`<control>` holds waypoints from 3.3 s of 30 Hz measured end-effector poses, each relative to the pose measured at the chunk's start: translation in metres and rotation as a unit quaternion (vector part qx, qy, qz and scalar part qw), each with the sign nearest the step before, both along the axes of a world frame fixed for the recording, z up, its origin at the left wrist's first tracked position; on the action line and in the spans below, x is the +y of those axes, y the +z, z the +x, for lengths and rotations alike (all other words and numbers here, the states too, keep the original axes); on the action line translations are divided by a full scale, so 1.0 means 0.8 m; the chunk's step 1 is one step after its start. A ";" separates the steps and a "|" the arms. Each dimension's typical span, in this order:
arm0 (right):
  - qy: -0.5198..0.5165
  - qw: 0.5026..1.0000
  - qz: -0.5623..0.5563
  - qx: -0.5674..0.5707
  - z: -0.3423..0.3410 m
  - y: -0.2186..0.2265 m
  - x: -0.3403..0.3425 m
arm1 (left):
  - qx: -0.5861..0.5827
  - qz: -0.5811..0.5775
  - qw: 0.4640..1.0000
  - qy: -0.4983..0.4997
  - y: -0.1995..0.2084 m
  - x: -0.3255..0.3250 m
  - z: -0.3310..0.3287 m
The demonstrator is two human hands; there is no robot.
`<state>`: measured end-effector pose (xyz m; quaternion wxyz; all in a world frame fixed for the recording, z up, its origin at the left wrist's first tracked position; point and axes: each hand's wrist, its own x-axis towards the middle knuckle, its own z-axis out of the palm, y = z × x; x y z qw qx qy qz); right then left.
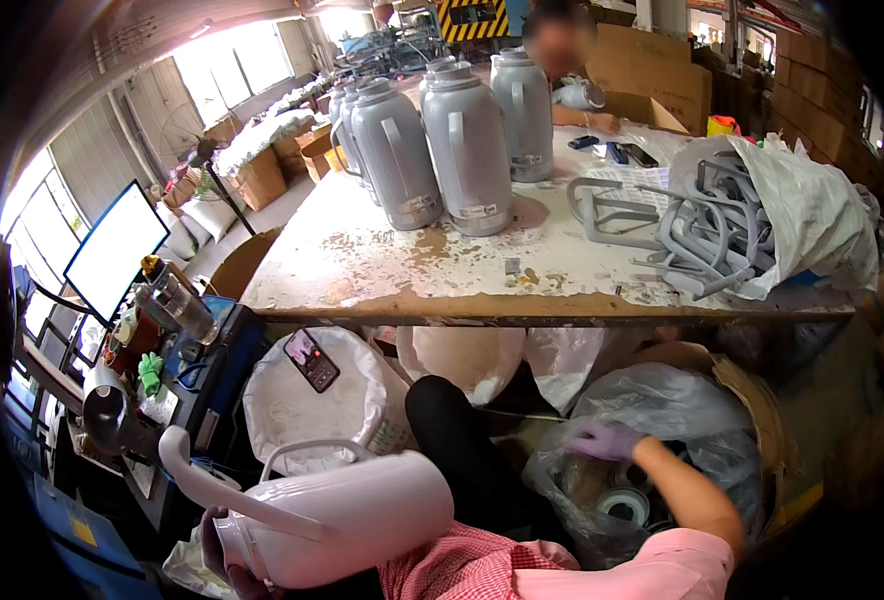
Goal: The person assembles white electric kettles by inserting internal components and attaching handles. They pick up kettle bodies, insert a metal heating element, and then attach a plastic handle to the side. The finished kettles are placed on a nearby table.
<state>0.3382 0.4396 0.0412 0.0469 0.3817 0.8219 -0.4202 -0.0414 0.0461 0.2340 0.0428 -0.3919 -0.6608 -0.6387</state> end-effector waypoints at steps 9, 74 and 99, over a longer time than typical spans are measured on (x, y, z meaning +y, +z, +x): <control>-0.285 0.911 -0.044 -0.296 0.291 -0.291 -0.158 | -0.286 -0.220 0.927 -0.103 -0.097 -0.025 -0.032; 0.174 0.948 -0.243 -0.106 -0.313 0.087 -0.062 | 0.274 0.146 0.942 0.127 -0.042 -0.016 -0.031; -0.418 0.587 -0.009 0.694 -0.198 0.246 0.026 | -0.317 -0.041 0.945 -0.069 -0.158 0.079 0.013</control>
